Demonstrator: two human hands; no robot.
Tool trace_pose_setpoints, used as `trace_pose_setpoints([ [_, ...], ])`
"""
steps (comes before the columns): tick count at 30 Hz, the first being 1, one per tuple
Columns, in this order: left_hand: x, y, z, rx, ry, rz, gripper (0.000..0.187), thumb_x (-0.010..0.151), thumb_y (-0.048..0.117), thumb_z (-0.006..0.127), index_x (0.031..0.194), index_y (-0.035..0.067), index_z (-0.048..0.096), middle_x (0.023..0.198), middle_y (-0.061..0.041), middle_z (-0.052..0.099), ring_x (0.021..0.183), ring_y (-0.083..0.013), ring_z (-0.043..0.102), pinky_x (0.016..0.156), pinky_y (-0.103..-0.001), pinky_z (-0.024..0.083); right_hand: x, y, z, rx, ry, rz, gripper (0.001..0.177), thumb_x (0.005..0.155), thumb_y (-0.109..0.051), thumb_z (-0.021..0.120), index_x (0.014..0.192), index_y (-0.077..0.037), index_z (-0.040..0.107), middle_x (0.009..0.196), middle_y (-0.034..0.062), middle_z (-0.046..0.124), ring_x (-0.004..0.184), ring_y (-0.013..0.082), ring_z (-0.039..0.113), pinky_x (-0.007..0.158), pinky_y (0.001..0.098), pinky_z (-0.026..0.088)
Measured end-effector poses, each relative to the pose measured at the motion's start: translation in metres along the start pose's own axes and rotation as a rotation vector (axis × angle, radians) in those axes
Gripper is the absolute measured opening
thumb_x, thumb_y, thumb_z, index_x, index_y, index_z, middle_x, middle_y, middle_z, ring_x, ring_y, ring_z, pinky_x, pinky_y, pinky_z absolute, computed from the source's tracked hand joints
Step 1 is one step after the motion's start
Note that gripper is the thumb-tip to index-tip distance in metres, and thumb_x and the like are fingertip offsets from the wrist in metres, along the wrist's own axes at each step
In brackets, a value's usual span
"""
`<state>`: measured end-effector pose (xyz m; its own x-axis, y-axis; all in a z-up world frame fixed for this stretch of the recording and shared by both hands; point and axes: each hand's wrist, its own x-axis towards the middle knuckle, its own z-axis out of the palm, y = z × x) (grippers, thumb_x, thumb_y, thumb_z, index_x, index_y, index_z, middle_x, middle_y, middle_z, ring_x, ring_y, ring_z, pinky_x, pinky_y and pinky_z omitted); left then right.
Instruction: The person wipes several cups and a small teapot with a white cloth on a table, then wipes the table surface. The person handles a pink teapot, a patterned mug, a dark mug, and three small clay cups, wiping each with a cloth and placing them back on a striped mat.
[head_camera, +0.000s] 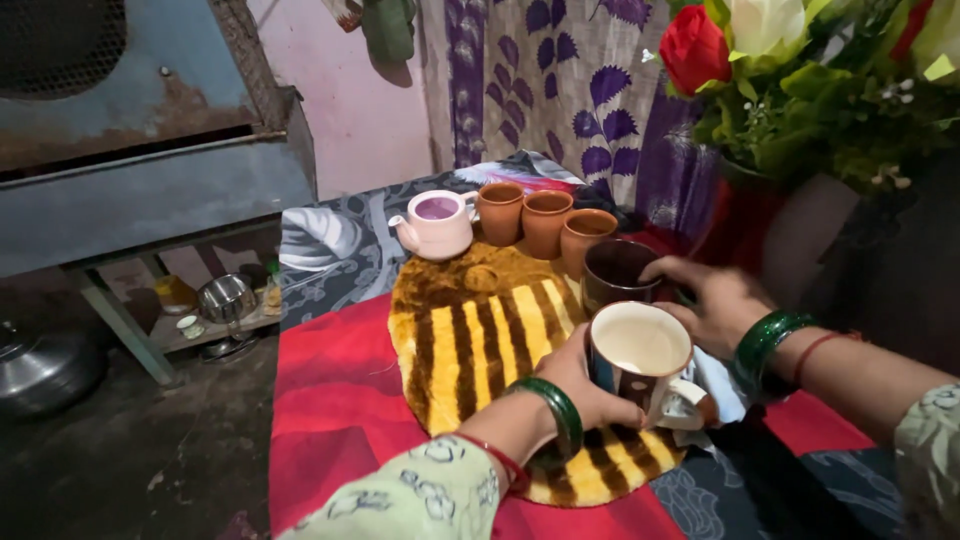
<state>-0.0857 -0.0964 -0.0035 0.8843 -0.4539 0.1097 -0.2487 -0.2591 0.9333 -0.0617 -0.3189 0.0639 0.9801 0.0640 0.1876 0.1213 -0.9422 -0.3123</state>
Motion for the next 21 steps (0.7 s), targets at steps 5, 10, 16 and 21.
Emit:
trace_pose_setpoints([
  [5, 0.015, -0.001, -0.008, 0.127, -0.078, -0.136, 0.105, 0.048, 0.029, 0.094, 0.138, 0.002, 0.047, 0.125, -0.015, 0.069, 0.117, -0.0268, 0.068, 0.101, -0.034, 0.054, -0.001, 0.017, 0.005, 0.209, 0.085, 0.246, 0.047, 0.090, -0.047, 0.063, 0.130, -0.021, 0.063, 0.130, 0.0136, 0.067, 0.119, 0.0327, 0.065, 0.103, 0.0426, 0.046],
  [10, 0.014, 0.010, -0.008, 0.042, -0.101, -0.121, 0.088, 0.046, 0.023, 0.086, 0.128, 0.003, 0.060, 0.115, -0.014, 0.072, 0.106, -0.0250, 0.070, 0.090, -0.033, 0.056, -0.015, 0.024, 0.012, 0.422, -0.153, 0.276, 0.068, 0.084, -0.055, 0.062, 0.131, -0.007, 0.068, 0.125, 0.0145, 0.074, 0.120, 0.0292, 0.070, 0.104, 0.0380, 0.049],
  [16, 0.020, 0.014, -0.005, 0.050, -0.064, -0.255, 0.073, 0.054, 0.015, 0.087, 0.119, 0.001, 0.057, 0.106, -0.013, 0.071, 0.100, -0.0257, 0.072, 0.086, -0.036, 0.059, -0.037, 0.002, 0.023, 0.364, -0.106, 0.332, 0.061, 0.082, -0.035, 0.053, 0.137, -0.010, 0.062, 0.131, 0.0148, 0.071, 0.121, 0.0283, 0.067, 0.106, 0.0386, 0.045],
  [21, 0.033, 0.000, 0.003, 0.016, -0.095, -0.166, 0.062, 0.061, 0.013, 0.080, 0.121, 0.003, 0.066, 0.109, -0.011, 0.075, 0.102, -0.0229, 0.071, 0.088, -0.033, 0.055, -0.053, -0.023, 0.026, 0.415, 0.006, 0.502, 0.059, 0.088, -0.036, 0.046, 0.140, -0.011, 0.059, 0.133, 0.0178, 0.069, 0.123, 0.0315, 0.064, 0.107, 0.0409, 0.043],
])
